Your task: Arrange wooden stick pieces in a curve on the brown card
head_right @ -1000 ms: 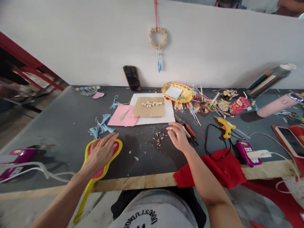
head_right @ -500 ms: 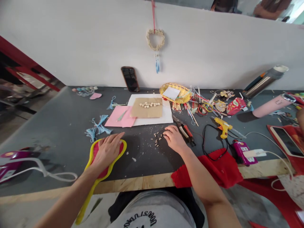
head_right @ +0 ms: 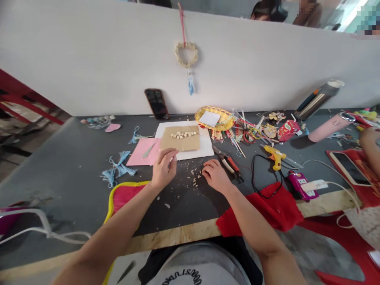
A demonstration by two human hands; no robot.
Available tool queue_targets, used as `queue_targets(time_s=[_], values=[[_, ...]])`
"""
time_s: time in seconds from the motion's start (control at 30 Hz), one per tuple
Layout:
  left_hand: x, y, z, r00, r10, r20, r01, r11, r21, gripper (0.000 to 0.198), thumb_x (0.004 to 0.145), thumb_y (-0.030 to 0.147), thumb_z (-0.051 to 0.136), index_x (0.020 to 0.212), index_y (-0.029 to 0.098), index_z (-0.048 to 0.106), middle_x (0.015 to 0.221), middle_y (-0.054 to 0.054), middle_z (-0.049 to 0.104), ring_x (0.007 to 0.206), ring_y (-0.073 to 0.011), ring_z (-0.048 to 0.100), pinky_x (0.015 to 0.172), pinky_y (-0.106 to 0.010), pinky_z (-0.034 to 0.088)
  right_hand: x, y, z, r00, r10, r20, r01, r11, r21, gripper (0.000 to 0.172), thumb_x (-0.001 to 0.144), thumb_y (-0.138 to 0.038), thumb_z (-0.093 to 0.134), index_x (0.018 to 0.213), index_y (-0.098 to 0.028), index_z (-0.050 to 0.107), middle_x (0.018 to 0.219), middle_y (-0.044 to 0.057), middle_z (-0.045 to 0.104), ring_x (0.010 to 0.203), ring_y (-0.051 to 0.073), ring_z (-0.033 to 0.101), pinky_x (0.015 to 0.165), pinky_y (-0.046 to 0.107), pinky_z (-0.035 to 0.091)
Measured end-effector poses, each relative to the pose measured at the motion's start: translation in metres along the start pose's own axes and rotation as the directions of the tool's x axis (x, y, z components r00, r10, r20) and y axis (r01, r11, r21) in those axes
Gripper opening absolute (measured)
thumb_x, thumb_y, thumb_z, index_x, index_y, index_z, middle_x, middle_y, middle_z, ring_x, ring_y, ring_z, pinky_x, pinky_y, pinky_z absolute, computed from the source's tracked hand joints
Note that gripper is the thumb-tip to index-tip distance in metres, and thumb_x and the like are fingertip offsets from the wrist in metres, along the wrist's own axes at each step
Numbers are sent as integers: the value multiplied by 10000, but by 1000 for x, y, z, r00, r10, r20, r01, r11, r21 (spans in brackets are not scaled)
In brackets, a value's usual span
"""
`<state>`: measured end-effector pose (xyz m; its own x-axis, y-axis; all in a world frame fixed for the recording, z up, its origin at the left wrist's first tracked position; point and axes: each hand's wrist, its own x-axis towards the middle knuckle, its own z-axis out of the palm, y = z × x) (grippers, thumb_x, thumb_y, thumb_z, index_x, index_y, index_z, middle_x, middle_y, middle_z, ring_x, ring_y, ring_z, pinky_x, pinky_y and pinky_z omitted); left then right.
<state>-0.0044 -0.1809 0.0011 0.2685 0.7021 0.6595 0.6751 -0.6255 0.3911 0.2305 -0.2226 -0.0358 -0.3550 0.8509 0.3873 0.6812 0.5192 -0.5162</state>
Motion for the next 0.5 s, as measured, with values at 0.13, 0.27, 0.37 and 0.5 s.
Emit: queue_targets(time_s=[0.13,0.27,0.37,0.5], values=[[-10,-15,11,997,75,32,-74,996,-45,296,906,133,427,1130,196,610,1095,-127,643,1052,-212,614,936,-386,509,3,-3,0,1000,14,-4,-14,1000,-14,117,853,-112,586,835,-199,662,990,96,653,1025,250,531,912,432,505],[-9,-21,8,997,72,-20,-73,997,-35,297,897,109,436,1119,190,617,1081,-118,653,1036,-201,618,923,-357,510,4,-4,0,1000,27,-6,-27,1000,-12,114,842,-106,597,823,-201,658,978,90,649,1024,247,533,916,429,499],[-7,-23,7,999,51,-9,-51,998,-33,299,891,104,431,1098,195,627,1065,-107,665,1018,-198,624,914,-353,510,4,-3,-1,1000,29,4,-29,1000,10,100,840,-120,611,825,-204,661,983,87,646,1032,247,537,916,430,498],[-6,-25,8,998,52,23,-52,998,-19,283,880,88,433,1053,191,633,1030,-99,675,979,-195,626,902,-352,510,3,-1,-2,999,36,17,-36,999,36,95,841,-129,620,845,-214,664,992,80,648,1038,250,540,921,445,495]])
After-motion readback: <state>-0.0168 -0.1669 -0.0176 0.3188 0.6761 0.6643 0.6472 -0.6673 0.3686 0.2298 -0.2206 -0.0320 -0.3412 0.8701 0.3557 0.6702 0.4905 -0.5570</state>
